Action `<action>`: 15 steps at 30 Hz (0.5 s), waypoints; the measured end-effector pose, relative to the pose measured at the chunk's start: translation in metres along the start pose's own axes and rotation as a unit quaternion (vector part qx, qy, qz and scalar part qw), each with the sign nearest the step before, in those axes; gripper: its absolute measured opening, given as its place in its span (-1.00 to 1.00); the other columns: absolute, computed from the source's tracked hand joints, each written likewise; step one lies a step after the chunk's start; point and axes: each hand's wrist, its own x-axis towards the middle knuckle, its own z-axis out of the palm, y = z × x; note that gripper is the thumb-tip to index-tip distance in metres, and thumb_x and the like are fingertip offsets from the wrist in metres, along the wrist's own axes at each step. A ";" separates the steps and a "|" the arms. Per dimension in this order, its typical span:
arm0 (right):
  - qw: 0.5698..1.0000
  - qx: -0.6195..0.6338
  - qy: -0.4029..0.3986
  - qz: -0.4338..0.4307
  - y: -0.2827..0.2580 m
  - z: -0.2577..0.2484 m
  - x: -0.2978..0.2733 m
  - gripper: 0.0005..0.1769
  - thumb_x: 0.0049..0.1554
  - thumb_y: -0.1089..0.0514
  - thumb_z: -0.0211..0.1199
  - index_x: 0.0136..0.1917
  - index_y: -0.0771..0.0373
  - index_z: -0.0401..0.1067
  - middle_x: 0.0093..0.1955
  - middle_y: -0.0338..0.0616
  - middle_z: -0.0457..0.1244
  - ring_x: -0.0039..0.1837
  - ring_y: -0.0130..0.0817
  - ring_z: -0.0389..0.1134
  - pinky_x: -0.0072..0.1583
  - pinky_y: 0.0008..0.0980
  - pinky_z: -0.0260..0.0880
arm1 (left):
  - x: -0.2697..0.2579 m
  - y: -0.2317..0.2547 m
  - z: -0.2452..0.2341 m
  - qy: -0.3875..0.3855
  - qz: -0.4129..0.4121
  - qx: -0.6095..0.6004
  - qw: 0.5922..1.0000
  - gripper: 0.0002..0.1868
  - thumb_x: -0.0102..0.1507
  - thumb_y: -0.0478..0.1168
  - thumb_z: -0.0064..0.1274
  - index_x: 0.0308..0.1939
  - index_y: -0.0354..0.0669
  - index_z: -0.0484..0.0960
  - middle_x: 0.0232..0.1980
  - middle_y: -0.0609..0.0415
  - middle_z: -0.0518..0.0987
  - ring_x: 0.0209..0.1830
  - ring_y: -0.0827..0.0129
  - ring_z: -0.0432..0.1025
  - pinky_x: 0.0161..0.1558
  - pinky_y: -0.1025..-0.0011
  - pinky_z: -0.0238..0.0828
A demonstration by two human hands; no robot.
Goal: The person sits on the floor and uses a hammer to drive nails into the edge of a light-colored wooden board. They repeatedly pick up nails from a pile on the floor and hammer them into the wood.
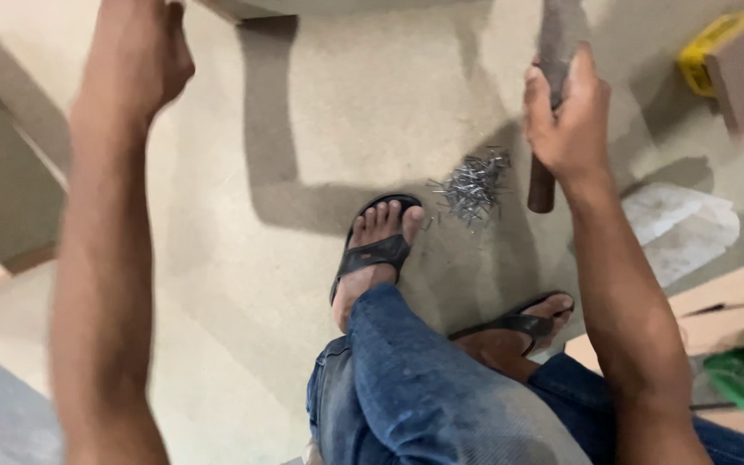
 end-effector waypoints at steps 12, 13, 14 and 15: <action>0.963 0.222 0.147 0.036 0.054 0.001 0.000 -0.77 0.60 0.17 0.07 0.21 0.37 0.12 -0.23 -0.11 0.21 -0.33 -0.44 0.24 -0.28 -0.45 0.28 | -0.027 0.202 0.188 -0.094 0.027 -0.272 0.957 -0.88 0.34 -0.24 0.10 -0.12 -0.20 0.68 -0.12 -0.20 0.66 -0.15 -0.12 0.53 -0.15 0.09 0.48; 0.966 0.214 0.141 0.027 0.056 -0.003 -0.003 -0.76 0.63 0.17 0.08 0.21 0.37 0.13 -0.22 -0.10 0.21 -0.32 -0.42 0.24 -0.27 -0.44 0.29 | -0.018 0.218 0.204 -0.114 0.044 -0.253 0.960 -0.85 0.32 -0.25 0.08 -0.10 -0.20 0.68 -0.10 -0.17 0.65 -0.10 -0.07 0.54 -0.09 0.11 0.48; 0.969 0.206 0.135 0.017 0.057 -0.008 -0.004 -0.76 0.65 0.18 0.08 0.20 0.37 0.13 -0.22 -0.09 0.21 -0.32 -0.41 0.25 -0.26 -0.43 0.30 | -0.008 0.234 0.218 -0.132 0.061 -0.233 0.961 -0.83 0.30 -0.25 0.07 -0.08 -0.20 0.69 -0.08 -0.14 0.65 -0.05 -0.02 0.55 -0.03 0.14 0.48; 0.971 0.200 0.133 0.013 0.057 -0.010 -0.006 -0.75 0.66 0.17 0.08 0.19 0.37 0.13 -0.22 -0.09 0.21 -0.32 -0.40 0.25 -0.26 -0.43 0.30 | -0.001 0.251 0.231 -0.103 0.082 -0.203 0.970 -0.80 0.24 -0.21 0.09 -0.11 -0.20 0.70 -0.09 -0.11 0.64 -0.04 -0.01 0.54 0.00 0.13 0.47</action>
